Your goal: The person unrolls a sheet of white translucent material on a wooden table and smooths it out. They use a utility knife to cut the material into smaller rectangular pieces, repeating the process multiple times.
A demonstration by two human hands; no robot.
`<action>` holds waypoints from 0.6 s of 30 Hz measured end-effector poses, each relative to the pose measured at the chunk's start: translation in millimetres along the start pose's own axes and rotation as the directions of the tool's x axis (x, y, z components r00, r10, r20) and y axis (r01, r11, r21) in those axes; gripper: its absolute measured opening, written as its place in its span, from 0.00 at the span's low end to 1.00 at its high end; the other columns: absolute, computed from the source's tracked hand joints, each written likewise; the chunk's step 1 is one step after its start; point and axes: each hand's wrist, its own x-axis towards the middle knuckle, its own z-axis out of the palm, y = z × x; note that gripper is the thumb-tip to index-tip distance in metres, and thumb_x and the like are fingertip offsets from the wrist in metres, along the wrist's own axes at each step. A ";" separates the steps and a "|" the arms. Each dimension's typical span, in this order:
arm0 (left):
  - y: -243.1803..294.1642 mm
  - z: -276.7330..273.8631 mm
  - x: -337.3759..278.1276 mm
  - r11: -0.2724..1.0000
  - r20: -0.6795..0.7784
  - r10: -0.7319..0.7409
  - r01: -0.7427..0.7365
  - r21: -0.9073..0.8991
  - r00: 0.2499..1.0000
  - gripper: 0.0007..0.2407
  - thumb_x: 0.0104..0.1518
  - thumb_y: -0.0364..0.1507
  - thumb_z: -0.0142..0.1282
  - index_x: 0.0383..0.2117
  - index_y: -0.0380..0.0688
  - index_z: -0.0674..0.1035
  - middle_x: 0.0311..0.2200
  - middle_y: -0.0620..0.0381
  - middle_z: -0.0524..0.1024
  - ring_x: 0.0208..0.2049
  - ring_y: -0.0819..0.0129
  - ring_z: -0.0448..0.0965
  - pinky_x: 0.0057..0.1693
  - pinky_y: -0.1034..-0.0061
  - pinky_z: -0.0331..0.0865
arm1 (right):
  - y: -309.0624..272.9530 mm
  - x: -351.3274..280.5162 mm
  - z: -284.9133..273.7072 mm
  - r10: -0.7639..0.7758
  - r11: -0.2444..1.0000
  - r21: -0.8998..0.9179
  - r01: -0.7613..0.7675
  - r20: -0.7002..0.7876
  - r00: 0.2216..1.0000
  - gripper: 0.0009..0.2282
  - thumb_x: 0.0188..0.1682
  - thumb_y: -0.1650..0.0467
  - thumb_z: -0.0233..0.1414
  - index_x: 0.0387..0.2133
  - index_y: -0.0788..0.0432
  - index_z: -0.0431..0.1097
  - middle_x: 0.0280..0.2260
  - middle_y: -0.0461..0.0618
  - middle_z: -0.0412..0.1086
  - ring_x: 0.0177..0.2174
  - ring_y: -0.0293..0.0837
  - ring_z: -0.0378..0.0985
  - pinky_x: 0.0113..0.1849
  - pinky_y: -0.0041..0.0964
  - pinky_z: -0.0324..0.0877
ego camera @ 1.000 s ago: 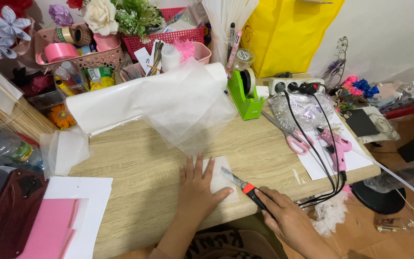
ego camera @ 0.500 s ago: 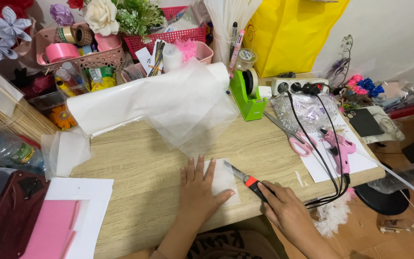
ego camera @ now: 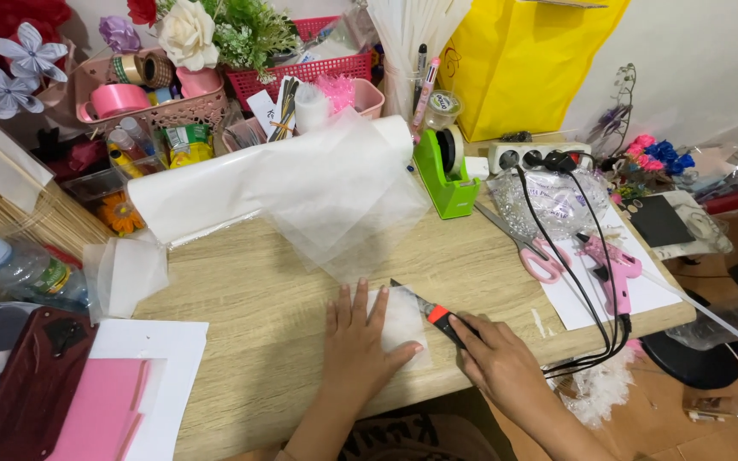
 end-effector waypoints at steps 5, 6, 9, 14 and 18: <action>1.9 -7.4 3.2 0.998 0.132 -0.041 0.048 -0.049 0.990 0.44 0.51 0.66 0.50 0.71 0.54 0.55 0.73 0.47 0.42 0.72 0.42 0.34 0.70 0.45 0.31 | 27.6 -20.7 2.0 0.124 0.991 -0.051 -0.122 0.043 0.991 0.25 0.49 0.68 0.54 0.62 0.57 0.62 0.56 0.55 0.67 0.43 0.56 0.72 0.42 0.49 0.73; 1.2 -4.1 2.5 0.997 0.115 -0.043 0.049 -0.051 0.992 0.44 0.50 0.66 0.51 0.70 0.55 0.56 0.73 0.48 0.42 0.72 0.42 0.35 0.70 0.46 0.32 | 32.9 -22.7 -1.1 0.185 0.981 -0.065 -0.180 0.065 0.981 0.26 0.49 0.68 0.53 0.63 0.58 0.60 0.56 0.55 0.67 0.41 0.55 0.72 0.41 0.50 0.73; -1.1 6.5 -0.2 1.000 -0.095 0.011 -0.012 -0.012 0.995 0.45 0.44 0.66 0.56 0.67 0.53 0.65 0.71 0.44 0.51 0.71 0.38 0.44 0.69 0.42 0.40 | 48.7 -19.7 -2.5 0.196 0.977 -0.087 -0.194 0.013 0.981 0.24 0.50 0.68 0.52 0.62 0.55 0.63 0.56 0.51 0.68 0.42 0.57 0.72 0.44 0.48 0.71; 2.4 -0.9 0.5 0.997 0.018 -0.030 0.031 -0.077 0.999 0.45 0.47 0.64 0.56 0.69 0.52 0.60 0.72 0.45 0.45 0.72 0.41 0.37 0.69 0.45 0.33 | 62.5 4.9 15.3 0.207 0.933 -0.285 -0.220 -0.075 0.975 0.25 0.46 0.59 0.53 0.60 0.45 0.66 0.62 0.49 0.65 0.49 0.55 0.67 0.50 0.52 0.67; 4.5 -8.4 1.9 0.989 0.044 -0.052 0.058 -0.137 0.998 0.44 0.47 0.61 0.57 0.69 0.53 0.61 0.72 0.45 0.45 0.72 0.42 0.35 0.69 0.46 0.31 | 22.6 57.1 12.4 0.072 0.997 0.031 -0.070 -0.091 0.993 0.24 0.48 0.60 0.55 0.59 0.51 0.67 0.57 0.61 0.68 0.52 0.59 0.72 0.52 0.53 0.67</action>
